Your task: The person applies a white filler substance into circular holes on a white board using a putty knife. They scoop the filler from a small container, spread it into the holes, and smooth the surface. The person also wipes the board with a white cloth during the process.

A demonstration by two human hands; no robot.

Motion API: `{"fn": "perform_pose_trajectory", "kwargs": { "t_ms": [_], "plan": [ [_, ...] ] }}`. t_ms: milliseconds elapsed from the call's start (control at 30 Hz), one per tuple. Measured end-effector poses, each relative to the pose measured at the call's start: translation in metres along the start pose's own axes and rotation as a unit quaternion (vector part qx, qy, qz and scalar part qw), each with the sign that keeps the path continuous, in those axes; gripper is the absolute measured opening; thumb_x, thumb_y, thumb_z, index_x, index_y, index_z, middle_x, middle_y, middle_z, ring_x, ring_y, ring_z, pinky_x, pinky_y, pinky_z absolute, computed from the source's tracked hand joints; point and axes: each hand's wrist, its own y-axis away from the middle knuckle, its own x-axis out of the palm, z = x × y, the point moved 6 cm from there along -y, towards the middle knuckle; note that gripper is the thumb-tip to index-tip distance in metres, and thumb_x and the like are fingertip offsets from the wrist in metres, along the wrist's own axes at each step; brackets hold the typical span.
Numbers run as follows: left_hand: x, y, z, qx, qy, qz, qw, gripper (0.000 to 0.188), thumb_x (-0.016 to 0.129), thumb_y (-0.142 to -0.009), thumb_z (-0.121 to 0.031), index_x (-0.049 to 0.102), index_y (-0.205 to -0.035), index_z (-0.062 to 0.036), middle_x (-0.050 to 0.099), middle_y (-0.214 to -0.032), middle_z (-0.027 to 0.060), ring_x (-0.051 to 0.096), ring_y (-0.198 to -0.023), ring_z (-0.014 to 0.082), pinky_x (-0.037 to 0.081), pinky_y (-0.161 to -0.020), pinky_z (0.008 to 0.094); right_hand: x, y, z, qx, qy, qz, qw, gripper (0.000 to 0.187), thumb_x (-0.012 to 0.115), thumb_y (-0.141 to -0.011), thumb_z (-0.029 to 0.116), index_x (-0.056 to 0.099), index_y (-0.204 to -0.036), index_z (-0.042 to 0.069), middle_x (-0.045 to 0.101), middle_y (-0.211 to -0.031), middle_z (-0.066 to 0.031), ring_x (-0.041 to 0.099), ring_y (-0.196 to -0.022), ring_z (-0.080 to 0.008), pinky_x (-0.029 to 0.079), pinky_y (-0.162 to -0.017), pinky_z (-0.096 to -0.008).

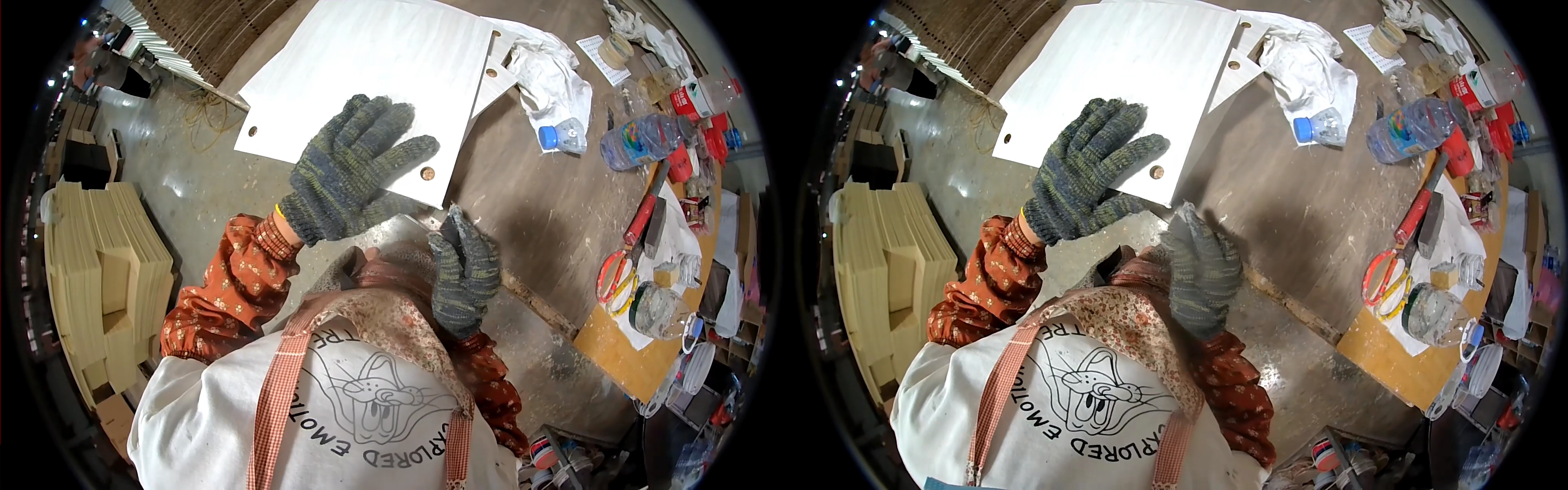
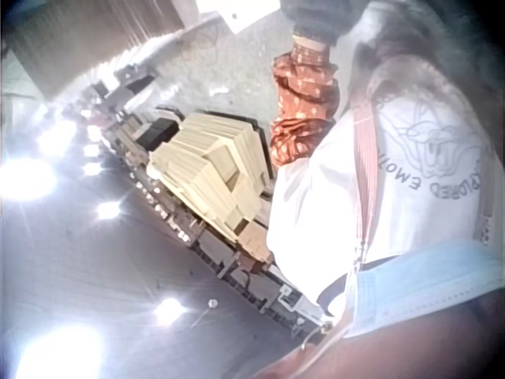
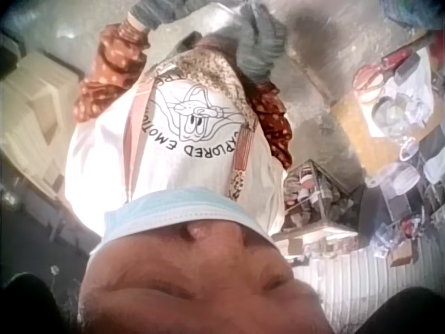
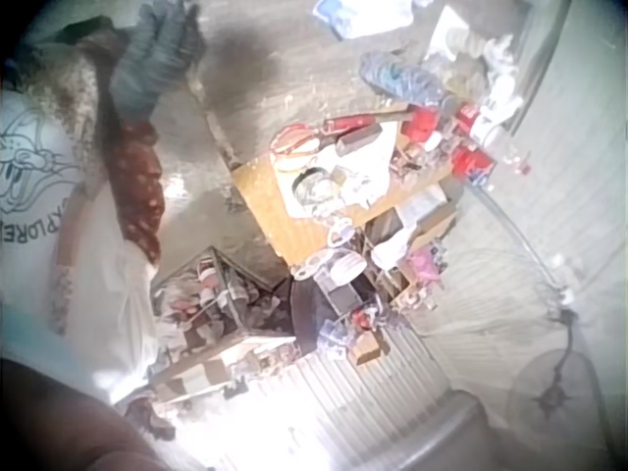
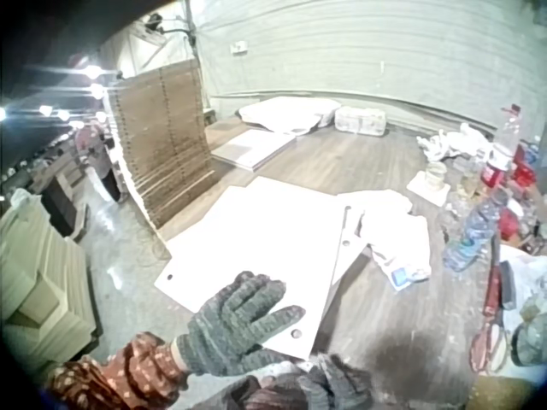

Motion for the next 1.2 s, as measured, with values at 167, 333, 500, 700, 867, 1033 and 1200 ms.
{"fn": "perform_pose_trajectory", "kwargs": {
  "t_ms": [167, 333, 500, 700, 867, 1033, 1200],
  "plan": [
    [-0.003, 0.000, 0.000, 0.002, -0.005, -0.001, 1.000, 0.061, 0.039, -0.081, -0.060, 0.050, -0.124, -0.0172, 0.039, -0.134, 0.0127, 0.036, -0.124, 0.0316, 0.026, -0.105, 0.0459, 0.006, -0.004, -0.002, -0.171, 0.143, 0.051, 0.974, 0.028, 0.058, -0.082, 0.005, 0.054, -0.107, -0.008, 0.061, -0.096, -0.0220, 0.065, -0.080, -0.0218, 0.057, -0.065, -0.0253],
    [-0.004, 0.000, 0.001, 0.004, -0.001, 0.001, 1.000, 0.061, 0.039, -0.082, -0.059, 0.050, -0.125, -0.0171, 0.039, -0.133, 0.0133, 0.036, -0.124, 0.0317, 0.026, -0.105, 0.0459, 0.012, -0.003, 0.009, -0.249, 0.321, 0.051, 0.913, 0.025, 0.058, -0.082, 0.008, 0.057, -0.105, -0.004, 0.063, -0.095, -0.0164, 0.063, -0.079, -0.0194, 0.054, -0.067, -0.0260],
    [-0.001, 0.001, 0.001, 0.004, -0.006, 0.009, 1.000, 0.060, 0.040, -0.082, -0.059, 0.049, -0.125, -0.0173, 0.039, -0.134, 0.0135, 0.036, -0.124, 0.0313, 0.026, -0.105, 0.0455, 0.027, -0.004, 0.038, -0.311, 0.440, 0.059, 0.840, 0.025, 0.058, -0.083, 0.013, 0.058, -0.106, 0.002, 0.063, -0.087, -0.0072, 0.060, -0.073, -0.0161, 0.048, -0.063, -0.0260],
    [-0.002, 0.001, 0.000, 0.001, 0.004, 0.008, 1.000, 0.060, 0.041, -0.082, -0.058, 0.048, -0.126, -0.0180, 0.037, -0.135, 0.0131, 0.034, -0.126, 0.0304, 0.025, -0.105, 0.0453, 0.016, -0.013, 0.042, 0.019, 0.327, 0.119, 0.937, 0.023, 0.056, -0.083, 0.008, 0.062, -0.105, 0.005, 0.065, -0.097, -0.0061, 0.061, -0.077, -0.0185, 0.049, -0.071, -0.0289],
    [-0.002, 0.002, 0.000, 0.009, 0.003, 0.001, 1.000, 0.058, 0.041, -0.083, -0.056, 0.047, -0.127, -0.0185, 0.036, -0.136, 0.0129, 0.033, -0.126, 0.0305, 0.024, -0.106, 0.0450, 0.017, -0.012, 0.058, -0.126, 0.350, 0.121, 0.920, 0.025, 0.054, -0.082, 0.004, 0.061, -0.106, 0.005, 0.065, -0.098, -0.0067, 0.062, -0.082, -0.0190, 0.049, -0.073, -0.0280],
    [-0.002, 0.003, 0.002, 0.022, 0.007, 0.016, 1.000, 0.057, 0.042, -0.084, -0.054, 0.045, -0.128, -0.0191, 0.036, -0.137, 0.0124, 0.032, -0.126, 0.0313, 0.023, -0.106, 0.0451, 0.020, -0.009, 0.065, -0.203, 0.433, 0.150, 0.866, 0.026, 0.058, -0.080, 0.005, 0.060, -0.106, 0.005, 0.065, -0.098, -0.0058, 0.061, -0.087, -0.0188, 0.049, -0.077, -0.0291],
    [0.000, 0.001, -0.009, 0.043, 0.031, 0.020, 0.998, 0.051, 0.048, -0.084, -0.044, 0.044, -0.129, -0.0208, 0.036, -0.136, 0.0118, 0.033, -0.126, 0.0311, 0.025, -0.106, 0.0450, 0.015, -0.008, 0.055, -0.230, 0.464, 0.139, 0.844, 0.026, 0.059, -0.080, 0.007, 0.061, -0.106, 0.005, 0.064, -0.098, -0.0071, 0.061, -0.087, -0.0185, 0.049, -0.077, -0.0291]
  ]
}}
